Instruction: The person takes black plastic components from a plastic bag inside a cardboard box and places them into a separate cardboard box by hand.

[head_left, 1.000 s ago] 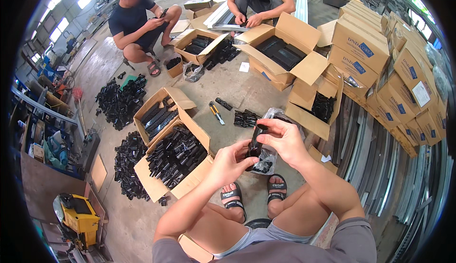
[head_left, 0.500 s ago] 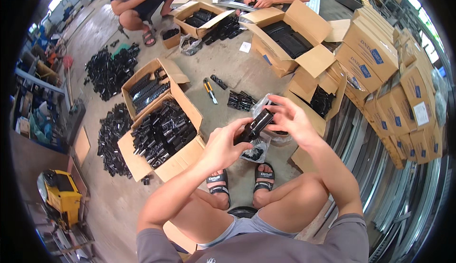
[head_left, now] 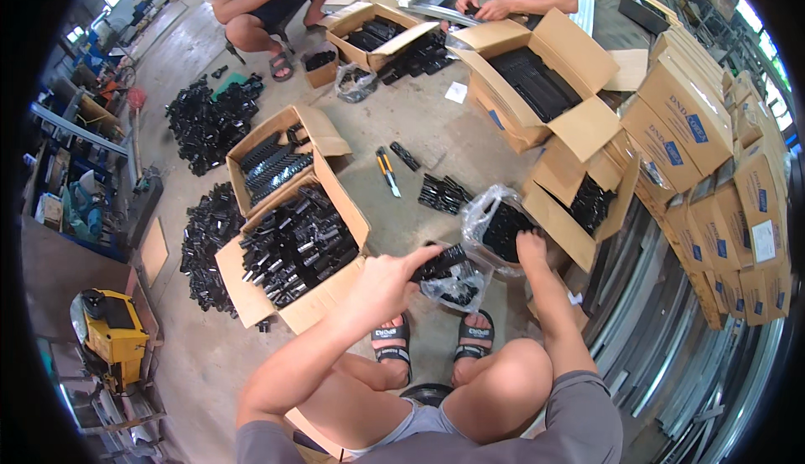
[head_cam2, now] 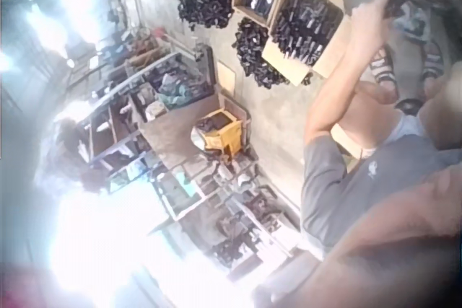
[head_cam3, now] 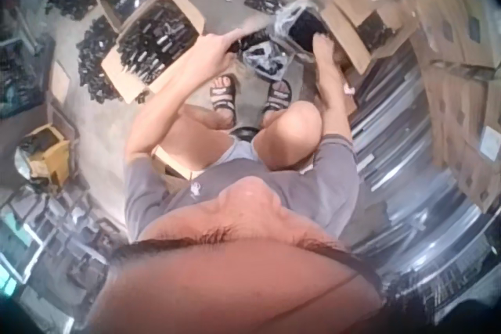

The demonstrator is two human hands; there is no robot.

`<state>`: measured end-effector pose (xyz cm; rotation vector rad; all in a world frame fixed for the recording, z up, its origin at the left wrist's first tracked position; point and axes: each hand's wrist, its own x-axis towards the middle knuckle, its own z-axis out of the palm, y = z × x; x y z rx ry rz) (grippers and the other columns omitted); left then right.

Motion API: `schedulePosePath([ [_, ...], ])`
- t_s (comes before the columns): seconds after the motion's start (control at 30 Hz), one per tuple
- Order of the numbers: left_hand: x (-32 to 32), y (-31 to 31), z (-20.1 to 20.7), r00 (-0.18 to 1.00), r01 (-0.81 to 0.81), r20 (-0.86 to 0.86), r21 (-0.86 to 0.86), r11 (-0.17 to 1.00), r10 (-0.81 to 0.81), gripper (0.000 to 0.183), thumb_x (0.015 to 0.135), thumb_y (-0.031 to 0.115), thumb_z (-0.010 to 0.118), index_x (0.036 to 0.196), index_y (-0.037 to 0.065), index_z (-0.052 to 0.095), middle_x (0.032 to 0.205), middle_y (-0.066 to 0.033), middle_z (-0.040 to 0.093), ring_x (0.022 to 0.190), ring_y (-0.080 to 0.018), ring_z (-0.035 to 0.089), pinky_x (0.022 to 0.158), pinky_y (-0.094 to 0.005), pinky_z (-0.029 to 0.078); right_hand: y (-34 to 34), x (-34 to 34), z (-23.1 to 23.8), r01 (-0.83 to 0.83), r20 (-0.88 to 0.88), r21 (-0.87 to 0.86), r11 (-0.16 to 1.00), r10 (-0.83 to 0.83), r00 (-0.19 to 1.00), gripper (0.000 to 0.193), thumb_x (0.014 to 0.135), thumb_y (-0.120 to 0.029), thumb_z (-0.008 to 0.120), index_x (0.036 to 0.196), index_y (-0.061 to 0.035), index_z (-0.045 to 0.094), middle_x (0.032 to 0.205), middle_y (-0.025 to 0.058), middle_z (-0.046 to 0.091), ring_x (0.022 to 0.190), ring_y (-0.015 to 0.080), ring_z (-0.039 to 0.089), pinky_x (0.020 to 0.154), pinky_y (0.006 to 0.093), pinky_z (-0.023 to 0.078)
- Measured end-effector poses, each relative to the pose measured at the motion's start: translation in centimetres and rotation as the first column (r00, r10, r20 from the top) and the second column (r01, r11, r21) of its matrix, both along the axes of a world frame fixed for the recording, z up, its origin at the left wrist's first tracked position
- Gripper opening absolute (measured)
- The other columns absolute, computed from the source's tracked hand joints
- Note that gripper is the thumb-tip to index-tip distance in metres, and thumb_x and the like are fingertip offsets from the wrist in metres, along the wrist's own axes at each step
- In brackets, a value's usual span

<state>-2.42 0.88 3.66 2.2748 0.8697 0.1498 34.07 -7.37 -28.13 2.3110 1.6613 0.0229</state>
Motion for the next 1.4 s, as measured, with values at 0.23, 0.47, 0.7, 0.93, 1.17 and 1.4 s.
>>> schedulePosePath([
  [0.23,-0.9,0.3,-0.8,0.997,0.005,-0.076,0.007,1.0,-0.004,0.064,0.075,0.003,0.073,0.135,0.016,0.057,0.084,-0.0235,0.069,0.079,-0.0401,0.069,0.072,-0.0478,0.056,0.5,-0.6,-0.7,0.014,-0.036,-0.045,0.999,-0.016,0.999,0.017,0.091,-0.011,0.057,0.104,-0.0059,0.068,0.105,0.0141,0.071,0.106,0.0289,0.066,0.092,0.0409,0.054],
  [0.47,0.8,-0.1,-2.3,0.995,0.099,0.025,0.091,0.991,-0.102,0.064,0.071,0.005,0.066,0.134,0.018,0.06,0.089,-0.0229,0.07,0.081,-0.0405,0.069,0.076,-0.0489,0.057,-1.4,1.0,-1.1,0.073,0.046,-0.124,0.99,-0.068,0.997,0.029,0.096,-0.021,0.05,0.114,-0.0092,0.07,0.116,0.0154,0.071,0.117,0.0316,0.062,0.1,0.0474,0.046],
  [0.7,-1.0,-0.5,-1.6,0.993,0.089,-0.087,0.076,0.993,-0.082,0.063,0.075,0.019,0.078,0.135,0.025,0.059,0.086,-0.0184,0.072,0.08,-0.0399,0.07,0.073,-0.0481,0.057,0.6,-0.3,-4.0,0.136,0.006,-0.043,0.99,-0.136,0.991,0.031,0.095,-0.015,0.049,0.116,-0.0063,0.07,0.122,0.0125,0.065,0.119,0.0289,0.057,0.103,0.0457,0.042],
  [0.93,-0.8,-1.1,-0.6,0.991,0.102,-0.102,0.101,0.99,-0.091,0.065,0.074,0.022,0.081,0.136,0.026,0.059,0.085,-0.0167,0.072,0.081,-0.0384,0.07,0.073,-0.0462,0.056,-0.5,-1.5,-1.0,0.286,-0.338,0.369,0.885,-0.159,0.928,0.018,0.09,-0.013,0.056,0.1,-0.0008,0.062,0.094,0.0216,0.071,0.094,0.0362,0.07,0.082,0.0464,0.056],
  [1.17,0.0,-1.4,-0.3,0.992,0.116,-0.064,0.111,0.987,-0.109,0.061,0.074,0.012,0.076,0.133,0.019,0.061,0.088,-0.0221,0.071,0.083,-0.041,0.069,0.076,-0.0489,0.056,-2.5,-5.2,7.5,0.709,-0.946,0.32,0.629,0.168,0.278,0.021,0.093,-0.015,0.065,0.106,-0.0003,0.059,0.082,0.0159,0.073,0.076,0.0231,0.072,0.069,0.0363,0.056],
  [1.4,-1.2,-1.8,0.3,0.996,0.089,-0.015,0.18,0.98,-0.087,0.063,0.073,0.01,0.076,0.134,0.019,0.06,0.086,-0.0207,0.07,0.081,-0.0402,0.068,0.072,-0.0483,0.055,-2.1,-9.5,25.3,0.588,-0.928,0.251,0.769,0.364,-0.079,0.012,0.097,-0.007,0.059,0.108,-0.0011,0.06,0.085,0.0058,0.069,0.071,0.0103,0.063,0.062,0.0253,0.051],
])
